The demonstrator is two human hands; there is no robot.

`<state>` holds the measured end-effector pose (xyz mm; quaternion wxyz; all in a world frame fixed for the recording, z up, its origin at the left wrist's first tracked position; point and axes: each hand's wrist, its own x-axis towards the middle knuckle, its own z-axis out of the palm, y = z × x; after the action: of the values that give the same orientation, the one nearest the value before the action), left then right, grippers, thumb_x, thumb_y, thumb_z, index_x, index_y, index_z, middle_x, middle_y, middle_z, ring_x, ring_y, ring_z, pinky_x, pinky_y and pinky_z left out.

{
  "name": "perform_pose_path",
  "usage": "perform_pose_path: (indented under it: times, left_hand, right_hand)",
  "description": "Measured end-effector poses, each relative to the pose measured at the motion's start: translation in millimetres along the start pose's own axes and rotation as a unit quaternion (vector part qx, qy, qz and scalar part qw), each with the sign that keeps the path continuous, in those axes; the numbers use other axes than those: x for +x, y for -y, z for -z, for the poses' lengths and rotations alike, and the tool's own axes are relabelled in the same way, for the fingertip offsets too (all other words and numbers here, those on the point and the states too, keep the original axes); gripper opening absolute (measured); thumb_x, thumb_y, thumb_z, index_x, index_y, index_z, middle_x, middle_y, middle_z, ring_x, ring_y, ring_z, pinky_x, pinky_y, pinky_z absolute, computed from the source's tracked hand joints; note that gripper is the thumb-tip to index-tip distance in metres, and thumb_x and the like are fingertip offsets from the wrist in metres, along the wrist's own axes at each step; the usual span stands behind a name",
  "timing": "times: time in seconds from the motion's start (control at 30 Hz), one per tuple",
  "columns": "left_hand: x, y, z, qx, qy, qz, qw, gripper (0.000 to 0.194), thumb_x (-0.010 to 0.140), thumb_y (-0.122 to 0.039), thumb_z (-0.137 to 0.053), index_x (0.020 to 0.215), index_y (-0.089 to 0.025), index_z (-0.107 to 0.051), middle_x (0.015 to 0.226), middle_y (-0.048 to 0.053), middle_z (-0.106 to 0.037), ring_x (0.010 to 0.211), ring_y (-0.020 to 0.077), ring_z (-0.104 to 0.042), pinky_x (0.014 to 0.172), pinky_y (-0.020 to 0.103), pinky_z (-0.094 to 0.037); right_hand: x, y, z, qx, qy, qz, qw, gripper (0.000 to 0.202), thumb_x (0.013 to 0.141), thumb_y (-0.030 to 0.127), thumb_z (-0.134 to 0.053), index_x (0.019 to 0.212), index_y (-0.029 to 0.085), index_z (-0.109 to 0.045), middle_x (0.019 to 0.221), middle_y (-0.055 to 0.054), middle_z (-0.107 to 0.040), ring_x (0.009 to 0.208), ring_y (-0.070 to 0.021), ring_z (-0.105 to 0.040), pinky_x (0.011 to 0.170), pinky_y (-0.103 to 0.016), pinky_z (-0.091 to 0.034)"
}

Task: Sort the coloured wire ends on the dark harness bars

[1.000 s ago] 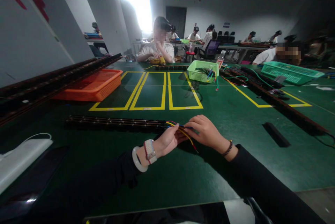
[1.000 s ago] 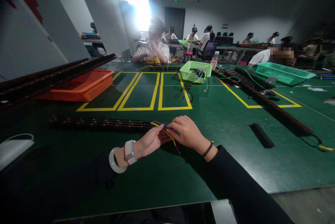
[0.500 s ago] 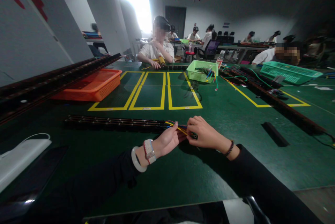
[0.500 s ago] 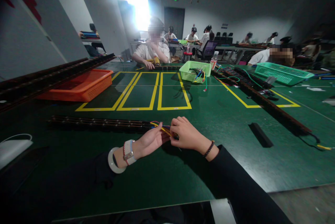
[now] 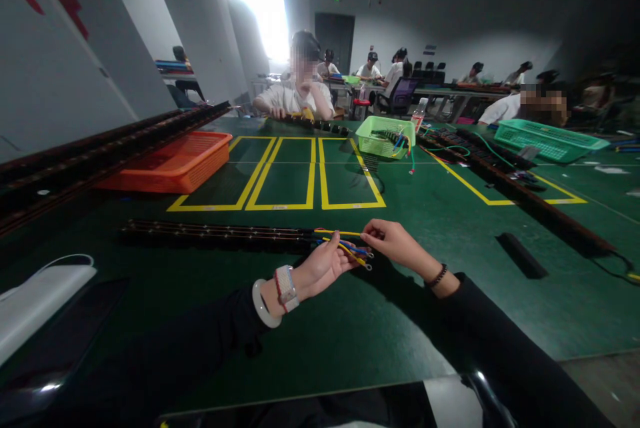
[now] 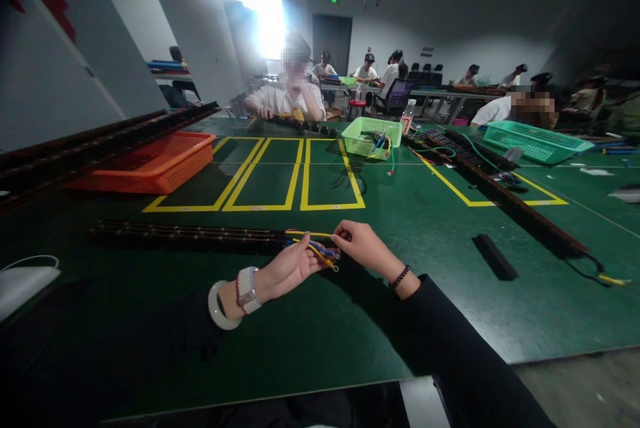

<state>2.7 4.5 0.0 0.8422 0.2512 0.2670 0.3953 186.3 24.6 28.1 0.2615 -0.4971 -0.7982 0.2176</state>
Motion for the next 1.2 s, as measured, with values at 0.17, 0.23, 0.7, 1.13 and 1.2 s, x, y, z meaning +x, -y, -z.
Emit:
perform_pose_path:
  times: [0.17,0.23,0.7,1.13,1.2]
  left_hand:
    - [-5,-3,-4.6,0.030,-0.009,0.021,0.999,0.044,0.091,-0.041,-0.037,0.087,-0.005,-0.061,0.087,0.017,-0.068,0.080,0.0187,-0.064,0.086,0.035,-0.045]
    - [-6,-3,-5.1,0.028,-0.011,0.023,0.999,0.043,0.091,-0.040,-0.037,0.084,-0.006,-0.062,0.085,0.016,-0.068,0.079,0.0183,-0.064,0.083,0.034,-0.046]
    - [-3,-3,1.3,0.001,-0.005,0.028,1.000,0.028,0.091,-0.029,-0.043,0.085,-0.009,-0.062,0.085,0.012,-0.067,0.077,0.0165,-0.064,0.080,0.032,-0.046]
    - [-2,-3,1.3,-0.023,-0.024,0.039,0.999,0.024,0.089,-0.026,-0.047,0.083,-0.009,-0.064,0.082,0.010,-0.066,0.078,0.0145,-0.063,0.083,0.028,-0.046]
    - [-1,-3,2.1,-0.023,-0.026,0.035,0.999,0.027,0.091,-0.027,-0.045,0.082,-0.009,-0.064,0.082,0.009,-0.066,0.077,0.0143,-0.062,0.083,0.029,-0.046]
  right_hand:
    - [5,-10,-7,-0.092,-0.043,0.024,0.994,0.012,0.086,0.026,-0.056,0.079,0.017,-0.062,0.071,0.000,-0.064,0.063,-0.0128,-0.057,0.056,-0.023,-0.038]
    - [8,-13,-10,-0.137,-0.061,0.047,0.988,0.012,0.087,0.024,-0.055,0.079,0.017,-0.062,0.075,-0.002,-0.064,0.067,-0.0138,-0.058,0.060,-0.023,-0.040]
    - [5,-19,-4,-0.217,-0.115,0.168,0.955,0.021,0.092,0.031,-0.050,0.088,0.017,-0.065,0.077,-0.004,-0.063,0.073,-0.0152,-0.056,0.068,-0.027,-0.041]
    - [-19,17,11,-0.345,0.029,0.453,0.822,0.029,0.094,0.039,-0.043,0.103,0.016,-0.060,0.088,-0.005,-0.061,0.078,-0.0160,-0.054,0.076,-0.033,-0.040]
    - [-19,18,12,-0.364,0.039,0.444,0.818,0.029,0.094,0.038,-0.043,0.104,0.017,-0.059,0.096,-0.007,-0.061,0.083,-0.0168,-0.054,0.078,-0.034,-0.040]
